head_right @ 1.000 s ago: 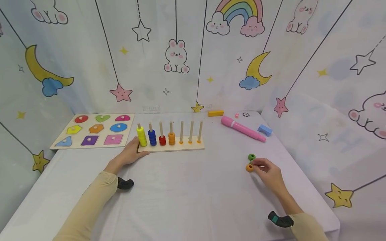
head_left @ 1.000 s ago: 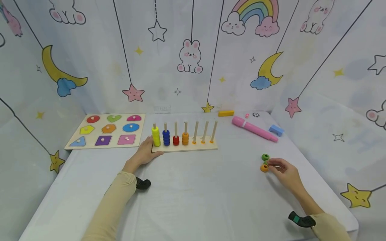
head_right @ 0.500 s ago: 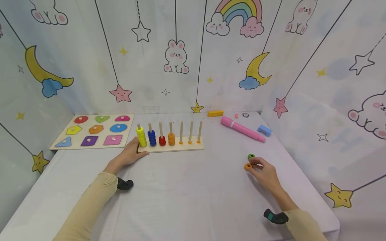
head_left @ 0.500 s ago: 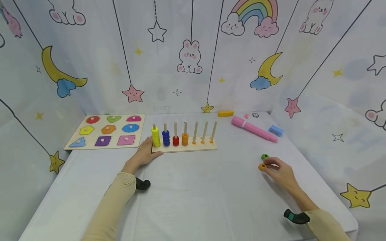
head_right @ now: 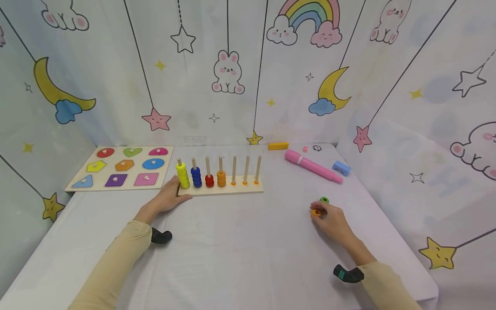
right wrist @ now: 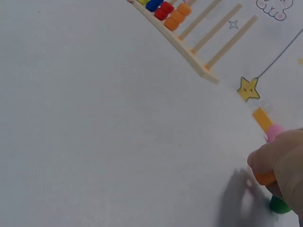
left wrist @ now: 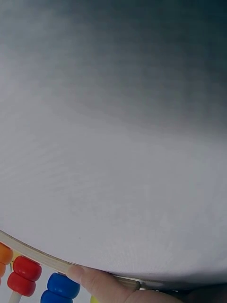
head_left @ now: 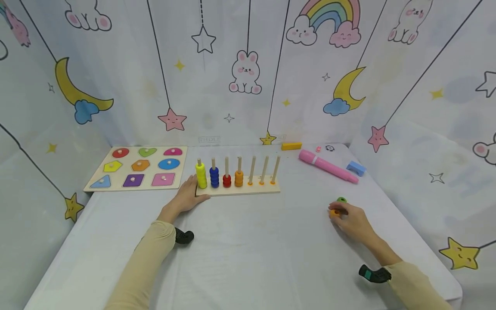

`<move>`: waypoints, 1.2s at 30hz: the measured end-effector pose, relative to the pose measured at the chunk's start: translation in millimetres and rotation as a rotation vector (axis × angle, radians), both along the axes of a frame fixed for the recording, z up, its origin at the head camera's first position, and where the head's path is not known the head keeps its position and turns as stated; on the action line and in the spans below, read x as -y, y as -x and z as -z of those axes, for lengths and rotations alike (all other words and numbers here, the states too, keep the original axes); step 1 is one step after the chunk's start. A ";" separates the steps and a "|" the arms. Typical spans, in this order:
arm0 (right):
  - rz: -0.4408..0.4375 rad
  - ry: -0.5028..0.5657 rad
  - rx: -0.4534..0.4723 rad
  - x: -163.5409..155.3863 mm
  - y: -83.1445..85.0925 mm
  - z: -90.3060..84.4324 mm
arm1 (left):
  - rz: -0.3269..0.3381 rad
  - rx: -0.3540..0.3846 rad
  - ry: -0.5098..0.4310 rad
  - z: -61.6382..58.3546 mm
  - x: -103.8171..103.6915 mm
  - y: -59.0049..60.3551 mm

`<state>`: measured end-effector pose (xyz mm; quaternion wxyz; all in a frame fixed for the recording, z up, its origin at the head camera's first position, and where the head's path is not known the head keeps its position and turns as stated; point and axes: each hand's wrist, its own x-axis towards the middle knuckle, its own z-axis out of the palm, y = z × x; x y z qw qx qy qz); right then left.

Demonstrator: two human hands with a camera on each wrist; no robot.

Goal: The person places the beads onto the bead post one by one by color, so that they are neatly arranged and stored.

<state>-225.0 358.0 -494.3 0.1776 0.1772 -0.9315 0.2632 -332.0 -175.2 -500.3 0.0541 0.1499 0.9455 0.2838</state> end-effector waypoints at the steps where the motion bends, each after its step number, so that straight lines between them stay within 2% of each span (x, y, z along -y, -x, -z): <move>1: -0.007 0.009 -0.011 1.5 2.4 -3.6 | -0.001 -0.001 -0.001 -0.7 -0.1 -0.3; 6: -0.039 0.062 -0.018 16.2 22.2 -27.6 | -0.004 -0.002 -0.008 -0.9 -0.5 -1.6; 14: -0.091 0.138 0.045 59.2 66.6 -68.7 | -0.010 0.012 -0.004 3.8 0.3 0.3; 20: -0.088 0.194 0.016 94.7 93.5 -93.8 | -0.014 0.008 -0.002 3.1 0.4 0.0; 27: -0.164 0.260 -0.032 135.0 116.6 -110.5 | -0.014 -0.017 -0.003 3.1 2.3 -0.2; 36: -0.313 0.272 -0.041 183.7 132.1 -115.6 | -0.003 -0.034 0.001 4.8 3.4 -1.2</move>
